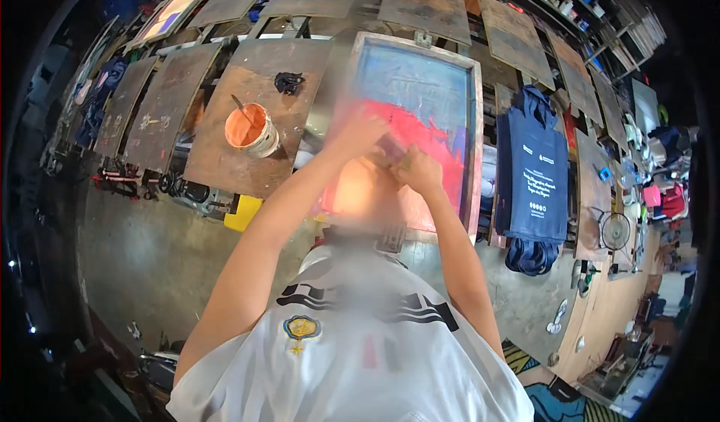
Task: Manually spreading ink on a screen and performing a screen print on a garment.
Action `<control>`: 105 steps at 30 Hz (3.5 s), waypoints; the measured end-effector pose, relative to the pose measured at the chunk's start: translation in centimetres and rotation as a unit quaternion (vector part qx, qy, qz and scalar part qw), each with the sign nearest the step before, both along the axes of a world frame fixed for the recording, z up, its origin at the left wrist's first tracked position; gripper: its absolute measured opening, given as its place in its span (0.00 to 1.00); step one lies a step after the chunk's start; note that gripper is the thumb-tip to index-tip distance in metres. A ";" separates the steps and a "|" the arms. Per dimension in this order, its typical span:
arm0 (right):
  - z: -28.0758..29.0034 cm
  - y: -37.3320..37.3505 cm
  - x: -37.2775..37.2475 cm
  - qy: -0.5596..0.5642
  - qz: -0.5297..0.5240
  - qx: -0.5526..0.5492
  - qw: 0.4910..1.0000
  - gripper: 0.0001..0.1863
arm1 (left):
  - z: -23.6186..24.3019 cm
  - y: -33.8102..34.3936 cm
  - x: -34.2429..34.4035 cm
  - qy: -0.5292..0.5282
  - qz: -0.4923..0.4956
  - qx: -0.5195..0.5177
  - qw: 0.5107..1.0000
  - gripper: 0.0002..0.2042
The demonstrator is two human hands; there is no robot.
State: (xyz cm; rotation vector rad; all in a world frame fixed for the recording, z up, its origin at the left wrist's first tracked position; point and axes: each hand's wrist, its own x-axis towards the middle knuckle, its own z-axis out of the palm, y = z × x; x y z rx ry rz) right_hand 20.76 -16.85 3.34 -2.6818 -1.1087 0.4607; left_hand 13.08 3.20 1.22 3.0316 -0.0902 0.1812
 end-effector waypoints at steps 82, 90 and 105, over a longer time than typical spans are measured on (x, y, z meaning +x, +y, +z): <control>-4.3 5.2 2.8 -0.015 0.332 0.074 0.940 0.31 | -2.8 -3.3 -10.2 -0.166 0.278 -0.117 0.939 0.27; -3.9 0.9 0.5 0.006 0.074 0.058 0.996 0.40 | -1.9 -0.9 -2.6 -0.024 0.130 -0.034 0.991 0.28; -4.2 6.6 2.6 0.037 0.482 0.074 0.872 0.34 | -3.6 -8.1 -13.1 -0.153 0.417 -0.099 0.891 0.29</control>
